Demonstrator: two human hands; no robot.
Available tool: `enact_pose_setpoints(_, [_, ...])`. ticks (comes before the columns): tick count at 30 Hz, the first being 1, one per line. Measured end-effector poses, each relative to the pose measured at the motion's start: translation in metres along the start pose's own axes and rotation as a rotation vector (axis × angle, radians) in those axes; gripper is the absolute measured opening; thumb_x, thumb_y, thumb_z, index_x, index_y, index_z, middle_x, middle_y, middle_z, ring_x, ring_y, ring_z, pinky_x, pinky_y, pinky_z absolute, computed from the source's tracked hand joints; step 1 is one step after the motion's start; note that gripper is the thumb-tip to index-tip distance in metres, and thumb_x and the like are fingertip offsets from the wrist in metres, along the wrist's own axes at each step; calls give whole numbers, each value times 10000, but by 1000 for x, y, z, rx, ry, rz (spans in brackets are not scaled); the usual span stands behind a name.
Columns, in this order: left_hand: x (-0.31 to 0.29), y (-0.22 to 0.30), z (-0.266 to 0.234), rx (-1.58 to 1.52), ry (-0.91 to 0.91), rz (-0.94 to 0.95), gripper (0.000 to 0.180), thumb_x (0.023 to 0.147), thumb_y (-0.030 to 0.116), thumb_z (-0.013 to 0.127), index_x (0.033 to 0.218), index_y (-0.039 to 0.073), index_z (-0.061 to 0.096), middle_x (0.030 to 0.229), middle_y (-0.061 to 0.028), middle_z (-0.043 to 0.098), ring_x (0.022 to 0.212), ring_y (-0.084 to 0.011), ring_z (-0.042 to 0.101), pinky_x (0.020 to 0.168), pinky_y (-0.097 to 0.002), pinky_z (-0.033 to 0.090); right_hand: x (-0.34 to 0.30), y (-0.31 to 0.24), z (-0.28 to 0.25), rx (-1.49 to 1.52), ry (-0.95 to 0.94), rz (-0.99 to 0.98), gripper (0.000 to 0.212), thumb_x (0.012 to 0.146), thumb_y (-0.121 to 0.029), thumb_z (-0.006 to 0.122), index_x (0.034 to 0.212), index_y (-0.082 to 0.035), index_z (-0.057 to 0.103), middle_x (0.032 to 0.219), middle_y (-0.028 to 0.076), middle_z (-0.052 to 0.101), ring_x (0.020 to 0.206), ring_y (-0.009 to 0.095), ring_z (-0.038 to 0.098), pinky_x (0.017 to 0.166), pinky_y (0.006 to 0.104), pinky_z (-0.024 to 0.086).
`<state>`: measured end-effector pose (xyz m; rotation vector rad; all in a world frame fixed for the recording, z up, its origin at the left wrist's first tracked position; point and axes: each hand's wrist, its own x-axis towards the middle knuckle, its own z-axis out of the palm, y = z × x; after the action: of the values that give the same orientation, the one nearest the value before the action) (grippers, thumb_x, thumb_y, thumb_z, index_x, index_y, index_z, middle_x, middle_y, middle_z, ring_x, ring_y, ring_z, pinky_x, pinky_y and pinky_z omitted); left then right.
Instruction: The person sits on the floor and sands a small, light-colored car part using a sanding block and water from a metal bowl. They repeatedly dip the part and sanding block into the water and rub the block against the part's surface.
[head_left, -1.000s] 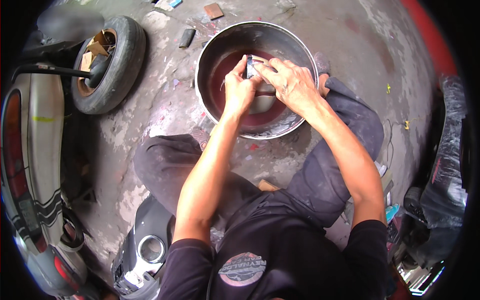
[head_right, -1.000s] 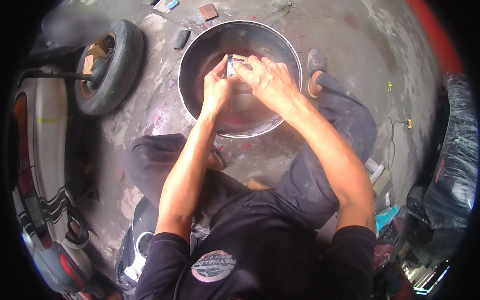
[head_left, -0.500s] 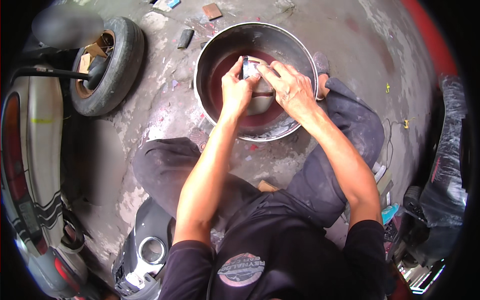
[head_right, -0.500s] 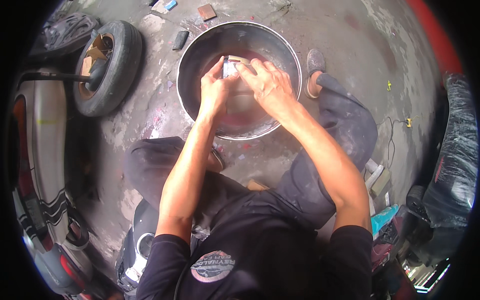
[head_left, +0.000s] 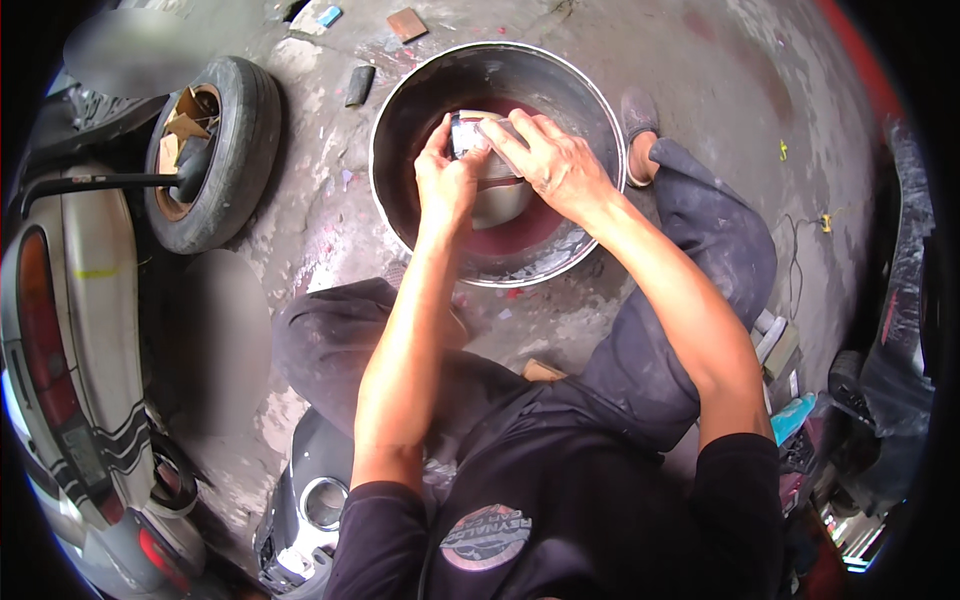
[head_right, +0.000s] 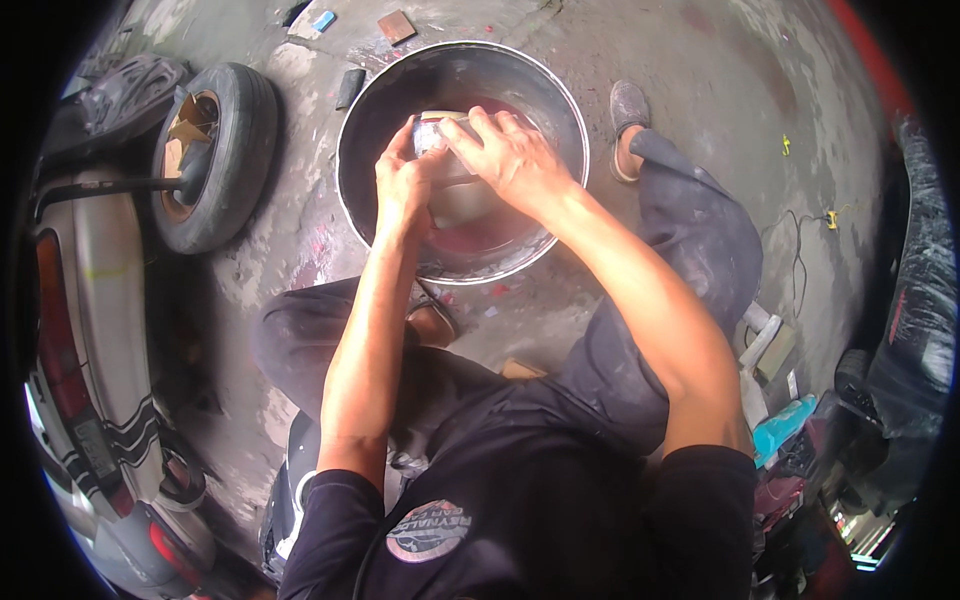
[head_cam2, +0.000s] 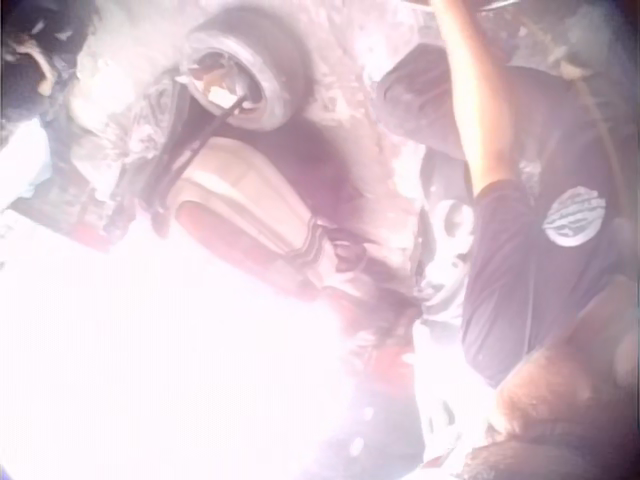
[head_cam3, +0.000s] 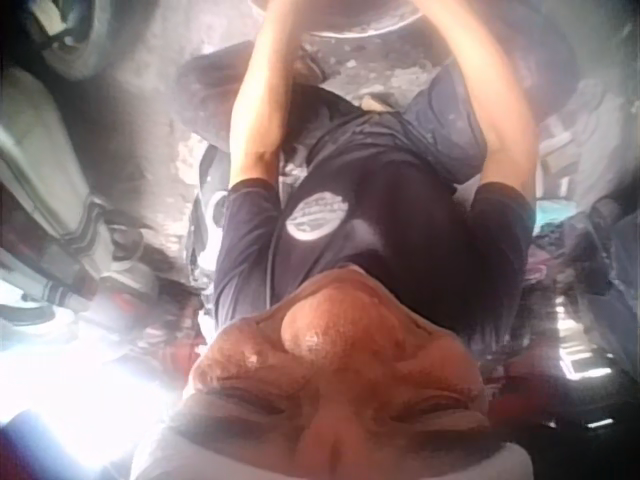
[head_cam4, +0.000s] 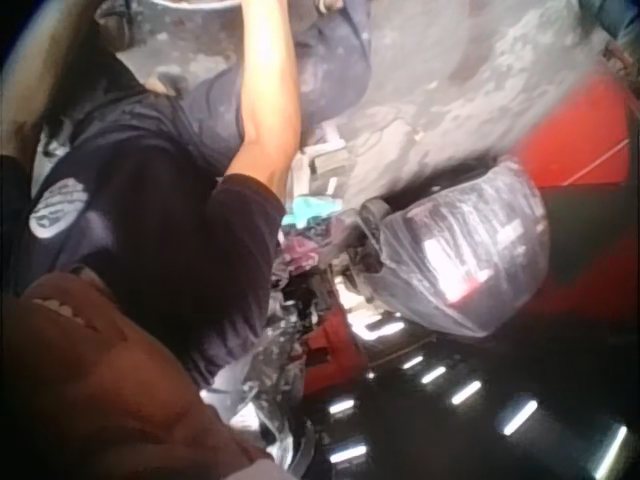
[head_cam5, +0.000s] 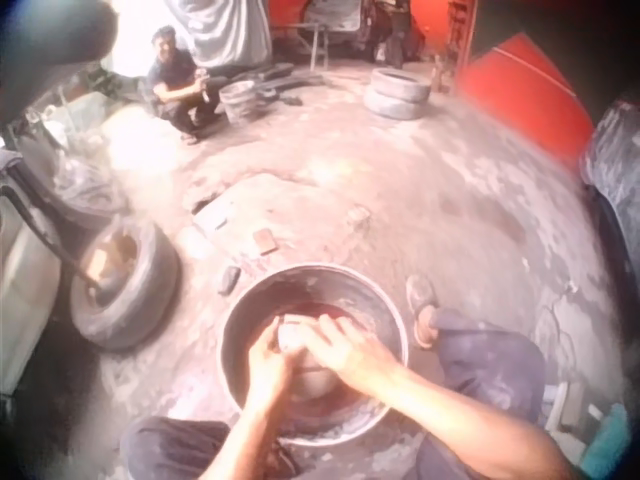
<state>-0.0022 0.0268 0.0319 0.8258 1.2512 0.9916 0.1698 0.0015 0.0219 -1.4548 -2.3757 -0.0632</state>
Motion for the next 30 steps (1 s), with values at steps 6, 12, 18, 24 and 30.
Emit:
enact_pose_setpoints(6, [9,-13,-8,-13,-22,28,609,923,10,707,1493,-73,509,1242,-175,705,1040,-243,707,907,-362,584,6,-10,12,-125,28,22,503,934,-94,627,1424,-67,518,1272,271,638,963,435,735,739,469,661])
enact_pose_setpoints(12, [0,-16,-12,22,-40,21,685,872,12,769,1496,-75,500,1271,-157,683,1095,-213,675,933,-332,561,12,2,-6,38,105,214,388,963,-83,584,1349,-46,584,1152,243,691,893,413,742,733,488,624])
enact_pose_setpoints(18, [6,-14,-12,280,-36,81,716,876,147,808,1473,-105,503,1219,-187,705,1079,-212,681,929,-327,551,10,12,-45,895,220,574,271,939,-131,683,1178,-19,619,978,188,732,860,284,735,771,409,586])
enact_pose_setpoints(24, [12,-18,-9,239,87,117,400,1031,204,677,1369,-5,637,1110,-108,738,1011,-162,677,925,-299,514,-20,14,1,1600,162,690,232,929,-82,705,1146,-10,669,1030,25,668,932,103,652,799,260,547])
enact_pose_setpoints(30, [3,-14,-19,135,68,-28,332,1072,154,602,1375,28,650,1106,-29,697,1020,-109,606,941,-261,470,-29,-9,16,1738,149,713,207,1021,-165,664,1189,-45,650,1052,45,678,942,113,684,788,284,586])
